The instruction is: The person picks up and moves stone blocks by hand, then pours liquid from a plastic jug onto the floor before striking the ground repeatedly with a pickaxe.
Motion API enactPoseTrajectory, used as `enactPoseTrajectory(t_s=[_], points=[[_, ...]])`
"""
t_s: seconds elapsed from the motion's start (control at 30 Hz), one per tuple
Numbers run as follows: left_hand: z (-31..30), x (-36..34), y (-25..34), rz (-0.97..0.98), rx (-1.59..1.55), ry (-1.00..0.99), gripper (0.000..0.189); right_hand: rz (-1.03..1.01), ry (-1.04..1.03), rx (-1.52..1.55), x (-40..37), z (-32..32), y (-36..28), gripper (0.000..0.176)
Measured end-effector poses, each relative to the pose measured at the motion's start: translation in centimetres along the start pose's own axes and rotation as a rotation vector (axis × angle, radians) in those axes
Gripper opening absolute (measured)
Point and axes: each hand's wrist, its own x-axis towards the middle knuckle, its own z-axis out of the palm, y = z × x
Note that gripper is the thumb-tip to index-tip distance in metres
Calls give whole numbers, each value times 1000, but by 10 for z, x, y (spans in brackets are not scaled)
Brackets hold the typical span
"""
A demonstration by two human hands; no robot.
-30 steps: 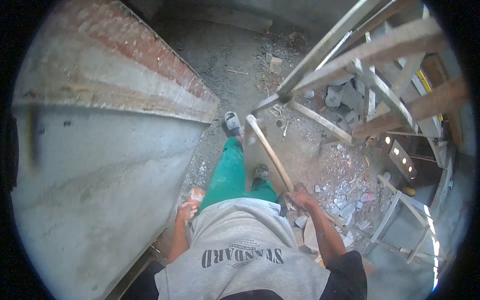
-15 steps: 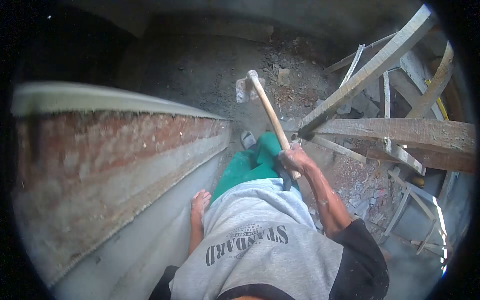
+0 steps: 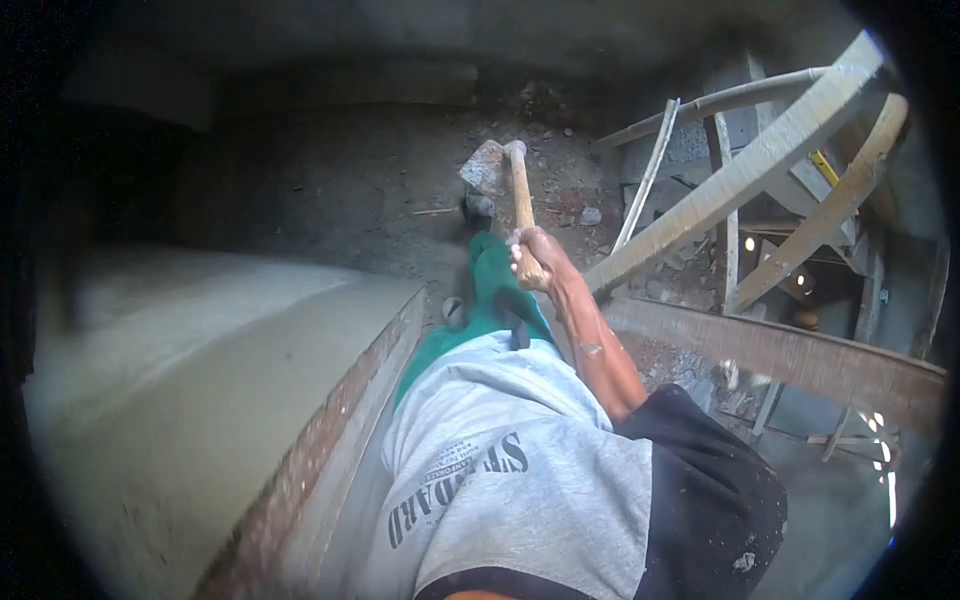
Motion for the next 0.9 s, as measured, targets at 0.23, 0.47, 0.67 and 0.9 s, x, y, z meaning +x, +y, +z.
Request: enactPoseTrajectory(t_s=[0.23, 0.47, 0.67, 0.9], points=[[56, 56, 120, 4, -79, -78, 38, -90, 46, 153, 65, -18, -60, 8], [62, 99, 194, 53, -96, -132, 37, -159, 102, 133, 61, -17, -67, 9], [53, 120, 262, 133, -140, -90, 36, -194, 137, 230, 61, -4, -65, 10], [101, -2, 459, 510, 53, -57, 31, -191, 71, 333, 64, -32, -41, 10]])
